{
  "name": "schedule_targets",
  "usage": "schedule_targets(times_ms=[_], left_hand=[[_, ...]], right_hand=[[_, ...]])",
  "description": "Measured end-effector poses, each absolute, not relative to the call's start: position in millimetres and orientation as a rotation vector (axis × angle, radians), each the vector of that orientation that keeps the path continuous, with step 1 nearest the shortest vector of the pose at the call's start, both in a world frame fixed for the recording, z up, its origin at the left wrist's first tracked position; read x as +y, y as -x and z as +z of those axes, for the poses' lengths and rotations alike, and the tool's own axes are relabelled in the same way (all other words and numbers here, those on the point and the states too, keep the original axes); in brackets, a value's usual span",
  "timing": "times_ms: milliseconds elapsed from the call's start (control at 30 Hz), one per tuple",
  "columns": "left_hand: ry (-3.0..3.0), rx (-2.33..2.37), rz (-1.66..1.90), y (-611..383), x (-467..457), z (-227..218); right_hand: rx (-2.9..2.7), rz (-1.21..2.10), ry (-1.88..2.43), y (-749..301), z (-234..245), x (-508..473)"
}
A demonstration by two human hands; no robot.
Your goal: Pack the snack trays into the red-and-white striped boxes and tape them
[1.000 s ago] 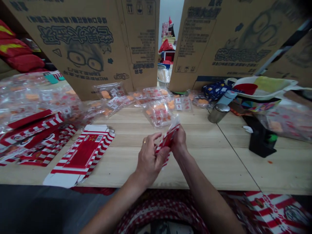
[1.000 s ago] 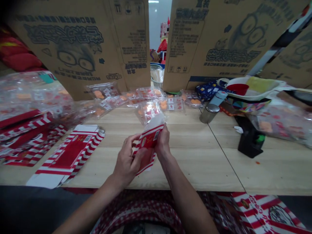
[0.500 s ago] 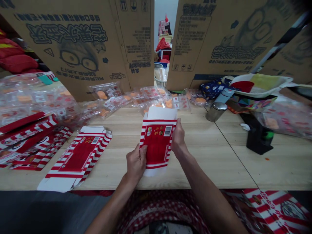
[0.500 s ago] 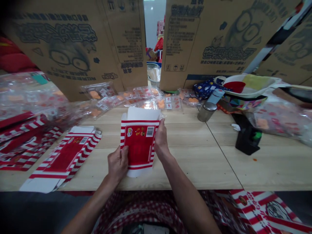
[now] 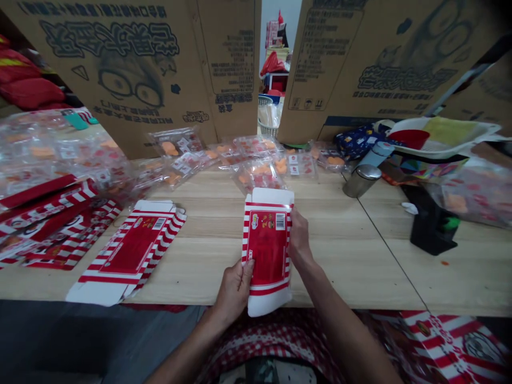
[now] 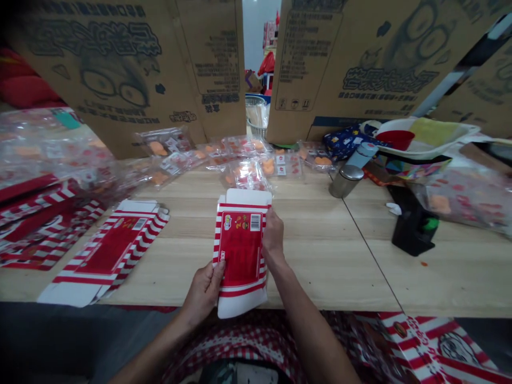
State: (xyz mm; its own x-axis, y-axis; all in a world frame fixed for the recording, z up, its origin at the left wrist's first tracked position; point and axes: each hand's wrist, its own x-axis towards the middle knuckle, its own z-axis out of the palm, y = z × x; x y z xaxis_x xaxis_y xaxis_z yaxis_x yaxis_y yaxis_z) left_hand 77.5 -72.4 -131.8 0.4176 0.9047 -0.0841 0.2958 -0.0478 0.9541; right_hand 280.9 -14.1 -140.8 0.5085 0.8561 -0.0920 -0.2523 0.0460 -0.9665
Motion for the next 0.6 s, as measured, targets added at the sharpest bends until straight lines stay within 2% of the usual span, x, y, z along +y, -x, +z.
schedule_targets(times_ms=[67,167,333,600], left_hand=[[-1.597,0.993,0.705,-75.6,-58.7,-122.4],[-1.599,1.024,0.921,-75.9,-29.1,-112.4],[-1.433,1.122,1.082,-84.7,-9.8,-116.7],[-1.386,1.159,1.045,-88.0,-28.6,-114.0]], right_hand=[[-0.609,0.897,1.302,-277.6,-143.3,-23.8],[-0.712,0.863,1.403,-262.5,-143.8,-41.4],[-0.993,0.823,1.356,-249.3,-140.1,-63.3],[-1.091,0.97,1.324,-287.9,-132.9,-64.1]])
